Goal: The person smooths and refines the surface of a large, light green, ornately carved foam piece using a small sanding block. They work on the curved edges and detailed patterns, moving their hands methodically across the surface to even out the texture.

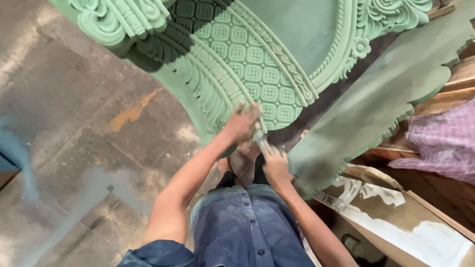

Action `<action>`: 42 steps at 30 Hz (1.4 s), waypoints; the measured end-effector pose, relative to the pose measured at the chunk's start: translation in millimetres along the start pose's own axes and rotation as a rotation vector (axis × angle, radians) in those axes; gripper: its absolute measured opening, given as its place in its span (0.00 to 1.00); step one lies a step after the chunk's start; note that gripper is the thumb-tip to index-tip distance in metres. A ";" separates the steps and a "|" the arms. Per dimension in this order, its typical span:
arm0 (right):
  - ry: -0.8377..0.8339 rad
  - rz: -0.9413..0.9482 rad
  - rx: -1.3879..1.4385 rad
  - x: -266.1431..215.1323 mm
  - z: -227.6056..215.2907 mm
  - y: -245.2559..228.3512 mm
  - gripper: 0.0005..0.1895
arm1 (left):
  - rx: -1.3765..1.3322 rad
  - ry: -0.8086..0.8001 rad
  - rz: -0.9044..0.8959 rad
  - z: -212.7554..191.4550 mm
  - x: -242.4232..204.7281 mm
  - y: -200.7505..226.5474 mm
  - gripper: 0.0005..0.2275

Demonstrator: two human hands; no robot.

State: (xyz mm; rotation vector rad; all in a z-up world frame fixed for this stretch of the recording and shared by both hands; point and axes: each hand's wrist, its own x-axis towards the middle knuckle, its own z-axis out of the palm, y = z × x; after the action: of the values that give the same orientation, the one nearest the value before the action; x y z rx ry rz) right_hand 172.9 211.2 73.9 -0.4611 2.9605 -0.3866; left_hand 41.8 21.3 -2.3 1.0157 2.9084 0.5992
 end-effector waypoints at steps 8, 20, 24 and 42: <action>0.087 0.766 0.411 -73.6 -24.0 45.8 0.31 | -0.051 -0.045 0.056 -8.8 5.8 -14.5 0.31; 0.413 0.664 1.573 -52.6 -89.5 35.1 0.30 | -0.030 -0.100 -0.087 -36.0 -0.3 -19.2 0.32; 0.316 0.708 1.737 -34.1 -109.7 17.3 0.28 | -0.167 -0.114 0.129 -32.0 -11.0 48.9 0.28; 0.348 0.244 1.970 44.2 -126.2 -49.7 0.28 | -1.708 0.586 -0.722 -129.3 -39.3 96.5 0.11</action>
State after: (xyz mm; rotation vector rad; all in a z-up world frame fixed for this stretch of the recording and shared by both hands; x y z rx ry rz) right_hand 125.3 180.8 205.0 0.2688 1.3611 -2.7552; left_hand 114.3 21.3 147.1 -0.4552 1.4591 2.5980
